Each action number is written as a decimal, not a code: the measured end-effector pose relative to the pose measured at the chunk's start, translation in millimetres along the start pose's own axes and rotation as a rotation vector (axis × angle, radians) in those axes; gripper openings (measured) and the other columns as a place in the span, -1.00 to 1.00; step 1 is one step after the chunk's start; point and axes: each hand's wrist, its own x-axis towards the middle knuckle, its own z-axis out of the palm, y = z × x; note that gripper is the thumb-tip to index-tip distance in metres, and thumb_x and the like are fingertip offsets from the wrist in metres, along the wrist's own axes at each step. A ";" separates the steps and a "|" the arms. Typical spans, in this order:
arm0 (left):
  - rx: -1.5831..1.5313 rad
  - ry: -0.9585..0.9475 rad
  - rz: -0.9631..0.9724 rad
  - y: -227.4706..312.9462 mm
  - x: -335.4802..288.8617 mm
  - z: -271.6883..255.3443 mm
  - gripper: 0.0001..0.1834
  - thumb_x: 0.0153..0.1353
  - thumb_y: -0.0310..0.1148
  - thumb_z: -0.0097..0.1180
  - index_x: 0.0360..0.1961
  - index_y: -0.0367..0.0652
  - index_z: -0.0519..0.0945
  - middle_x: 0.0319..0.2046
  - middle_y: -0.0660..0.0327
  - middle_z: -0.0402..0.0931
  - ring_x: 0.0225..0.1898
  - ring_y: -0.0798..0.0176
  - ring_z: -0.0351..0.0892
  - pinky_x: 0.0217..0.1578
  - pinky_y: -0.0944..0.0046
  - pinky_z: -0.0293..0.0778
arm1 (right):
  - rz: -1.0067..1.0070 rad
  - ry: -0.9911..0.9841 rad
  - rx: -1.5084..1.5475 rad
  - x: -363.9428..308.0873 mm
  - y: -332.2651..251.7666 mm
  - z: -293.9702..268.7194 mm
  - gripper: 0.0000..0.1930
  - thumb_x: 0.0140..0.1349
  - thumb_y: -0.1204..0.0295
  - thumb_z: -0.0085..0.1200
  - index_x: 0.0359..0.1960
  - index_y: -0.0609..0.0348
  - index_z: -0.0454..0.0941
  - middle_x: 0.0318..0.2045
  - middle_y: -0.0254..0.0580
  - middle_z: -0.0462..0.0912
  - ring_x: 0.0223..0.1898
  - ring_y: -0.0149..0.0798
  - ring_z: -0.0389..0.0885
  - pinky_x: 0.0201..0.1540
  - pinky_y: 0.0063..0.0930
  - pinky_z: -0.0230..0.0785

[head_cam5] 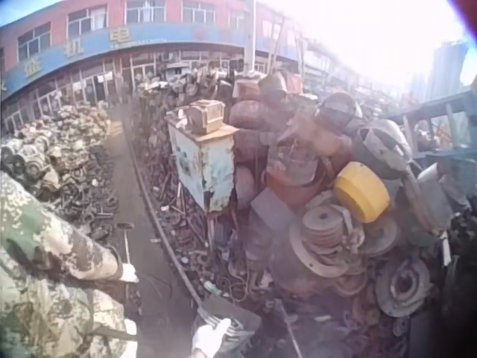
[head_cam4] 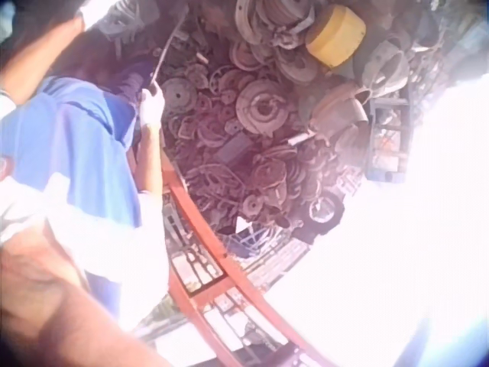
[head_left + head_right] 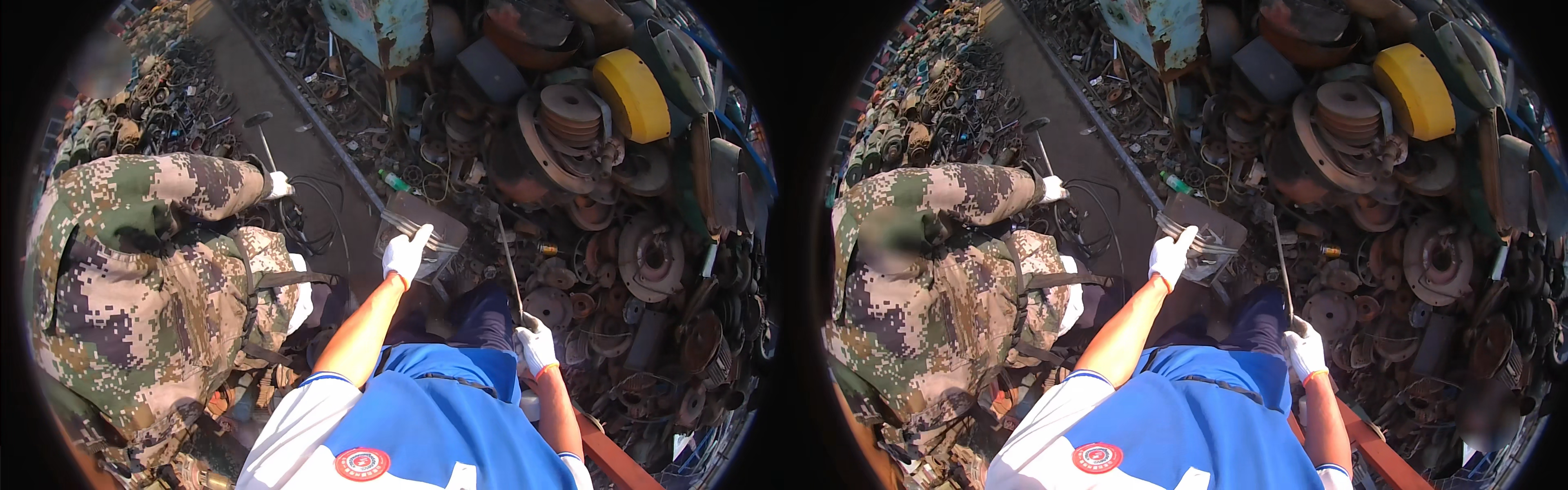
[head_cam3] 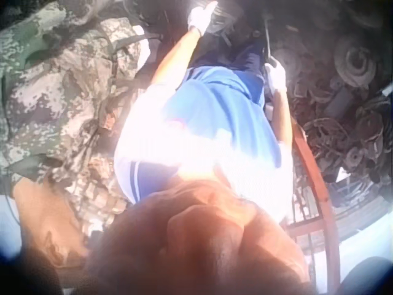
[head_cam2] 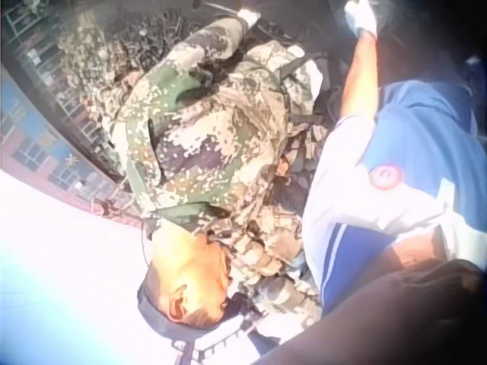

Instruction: The person picks up metal parts from a large pile of industrial scrap and places them into a handheld tray. They use a metal rod to probe the scrap and handle individual pieces by hand while moving through the yard.

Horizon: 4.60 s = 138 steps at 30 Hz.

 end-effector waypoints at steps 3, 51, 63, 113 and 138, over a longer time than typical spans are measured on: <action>-0.055 -0.006 -0.082 2.3 14.4 3.5 -0.10 0.22 0.46 0.16 -0.32 -0.40 0.73 -0.25 -0.27 0.71 -0.11 -0.28 0.71 -0.05 -0.11 0.52 | -0.021 -0.032 0.007 21.4 -20.1 14.1 -0.47 0.38 0.56 0.05 0.40 0.28 0.45 -0.48 -0.31 0.62 -0.69 -0.51 0.42 -0.66 -0.58 0.31; 0.032 0.255 -0.172 -77.8 445.0 -585.0 -0.17 0.29 0.35 0.22 -0.41 -0.44 0.71 -0.48 -0.22 0.64 -0.37 -0.19 0.64 -0.19 -0.05 0.49 | -0.051 -0.331 -0.378 315.8 -402.7 558.0 -0.45 0.41 0.54 0.05 0.44 0.26 0.37 -0.43 -0.27 0.61 -0.61 -0.47 0.50 -0.59 -0.52 0.41; 0.086 0.118 -0.325 -158.5 696.6 -583.2 -0.07 0.27 0.45 0.14 -0.51 -0.45 0.64 -0.53 -0.22 0.58 -0.37 -0.16 0.57 -0.22 -0.06 0.48 | -0.332 -0.260 -1.164 596.8 -437.0 893.7 -0.41 0.33 0.36 -0.01 0.43 0.11 0.45 -0.04 0.30 0.74 0.00 0.24 0.73 0.12 0.08 0.55; 0.383 0.058 -0.126 -130.0 729.7 -606.5 -0.09 0.36 0.47 -0.07 -0.45 -0.32 0.72 -0.43 -0.24 0.67 -0.24 -0.29 0.71 -0.10 -0.10 0.57 | -0.244 -0.445 -0.974 499.2 -510.8 901.7 -0.44 0.28 0.42 0.11 0.35 0.23 0.54 0.21 0.18 0.66 0.27 0.12 0.62 0.38 -0.20 0.41; 0.082 0.086 -0.186 -97.4 1022.2 -878.2 -0.65 0.31 -0.22 0.34 -0.08 -0.32 0.75 -0.27 0.28 0.75 -0.27 0.41 0.61 -0.18 0.26 0.52 | -0.389 0.064 -1.233 735.2 -661.3 974.7 -0.44 0.37 0.39 0.02 0.43 0.07 0.39 -0.16 0.18 0.71 -0.17 0.21 0.75 -0.07 0.10 0.58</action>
